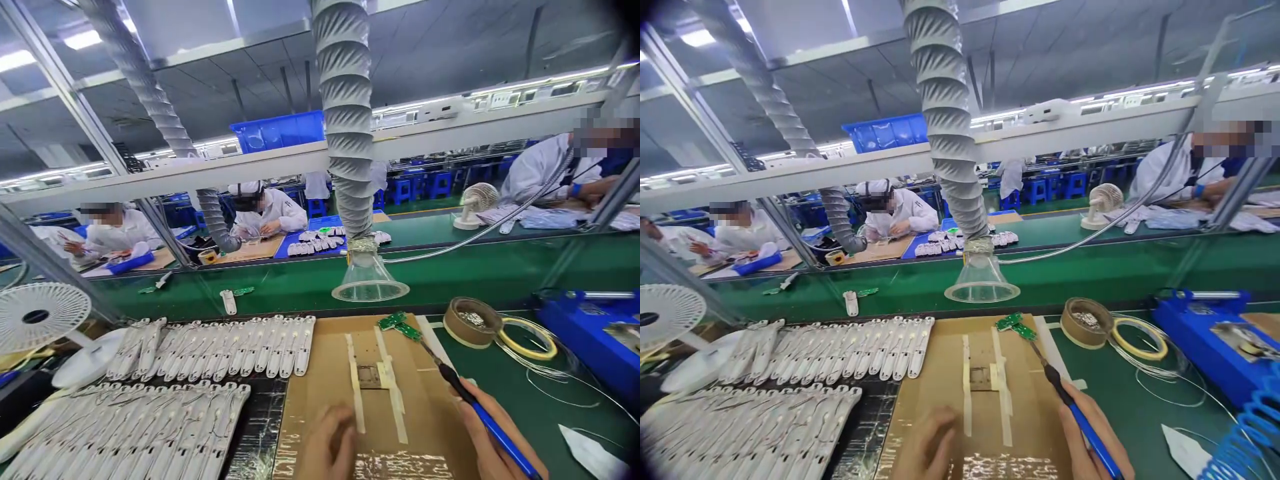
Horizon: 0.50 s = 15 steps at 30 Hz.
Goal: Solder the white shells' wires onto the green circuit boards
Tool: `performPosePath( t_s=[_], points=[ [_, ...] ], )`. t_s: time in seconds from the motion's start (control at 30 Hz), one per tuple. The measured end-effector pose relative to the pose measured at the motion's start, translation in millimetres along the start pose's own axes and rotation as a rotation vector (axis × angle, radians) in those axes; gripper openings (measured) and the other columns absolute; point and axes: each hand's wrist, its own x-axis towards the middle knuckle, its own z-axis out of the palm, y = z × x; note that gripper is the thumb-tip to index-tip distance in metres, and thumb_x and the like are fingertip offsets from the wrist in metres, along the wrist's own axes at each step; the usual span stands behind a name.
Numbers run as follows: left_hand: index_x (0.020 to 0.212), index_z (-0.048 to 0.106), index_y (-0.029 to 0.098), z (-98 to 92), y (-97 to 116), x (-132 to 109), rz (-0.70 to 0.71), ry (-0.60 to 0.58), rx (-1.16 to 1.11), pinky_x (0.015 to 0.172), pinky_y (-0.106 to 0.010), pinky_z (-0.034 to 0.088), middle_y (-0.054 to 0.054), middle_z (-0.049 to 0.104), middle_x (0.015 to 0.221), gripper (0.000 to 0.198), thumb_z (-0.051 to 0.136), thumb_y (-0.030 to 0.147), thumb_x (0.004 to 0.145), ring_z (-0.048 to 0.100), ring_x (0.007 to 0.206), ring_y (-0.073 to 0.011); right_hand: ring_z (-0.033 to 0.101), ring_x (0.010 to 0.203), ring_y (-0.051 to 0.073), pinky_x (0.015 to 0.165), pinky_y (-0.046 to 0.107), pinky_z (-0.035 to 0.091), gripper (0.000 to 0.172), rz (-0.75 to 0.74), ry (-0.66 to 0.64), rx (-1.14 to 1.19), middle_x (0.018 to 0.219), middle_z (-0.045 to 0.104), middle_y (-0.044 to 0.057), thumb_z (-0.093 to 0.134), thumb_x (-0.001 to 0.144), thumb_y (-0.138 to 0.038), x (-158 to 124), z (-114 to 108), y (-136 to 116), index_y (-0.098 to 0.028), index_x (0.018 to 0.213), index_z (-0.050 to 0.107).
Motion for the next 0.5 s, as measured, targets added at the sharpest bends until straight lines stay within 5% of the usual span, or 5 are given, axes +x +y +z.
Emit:
performPosePath(
  t_s=[0.17, 0.3, 0.4, 0.5],
  points=[
    [0.117, 0.071, 0.025, 33.9, 44, 121, -0.037, -0.137, 0.149, 0.106, -0.045, 0.054, -0.011, 0.071, 0.122, 0.026, 0.057, 0.021, 0.095, 0.066, 0.119, -0.0291, 0.076, 0.116, 0.029, 0.086, 0.032, 0.068, 0.042, 0.004, -0.022, -0.024, 0.131, 0.076, 0.002, 0.063, 0.105, -0.052, 12, -8, 27, -0.030, 0.139, 0.072],
    [0.127, 0.070, 0.018, 71.0, 46, 203, -0.013, -0.170, 0.226, 0.117, -0.052, 0.044, -0.017, 0.065, 0.136, 0.040, 0.072, 0.019, 0.087, 0.057, 0.132, -0.0354, 0.077, 0.114, 0.026, 0.086, 0.028, 0.066, 0.032, -0.027, -0.011, -0.016, 0.129, 0.077, 0.002, 0.063, 0.107, -0.045, 11, -8, 31, -0.031, 0.134, 0.072],
    [0.117, 0.073, 0.017, 78.9, 39, 219, -0.010, -0.168, 0.264, 0.114, -0.053, 0.045, -0.015, 0.069, 0.125, 0.027, 0.071, 0.019, 0.090, 0.059, 0.125, -0.0350, 0.076, 0.116, 0.027, 0.083, 0.028, 0.065, 0.030, 0.034, 0.003, 0.035, 0.129, 0.076, 0.003, 0.063, 0.107, -0.045, 11, -11, 24, -0.029, 0.130, 0.073],
    [0.120, 0.071, 0.021, 57.9, 36, 193, -0.015, -0.168, 0.262, 0.109, -0.047, 0.049, -0.010, 0.070, 0.121, 0.025, 0.067, 0.020, 0.095, 0.063, 0.118, -0.0293, 0.075, 0.116, 0.027, 0.085, 0.029, 0.063, 0.028, 0.086, 0.019, 0.093, 0.129, 0.076, 0.003, 0.062, 0.108, -0.044, 12, -13, 16, -0.029, 0.128, 0.074]
  ],
)
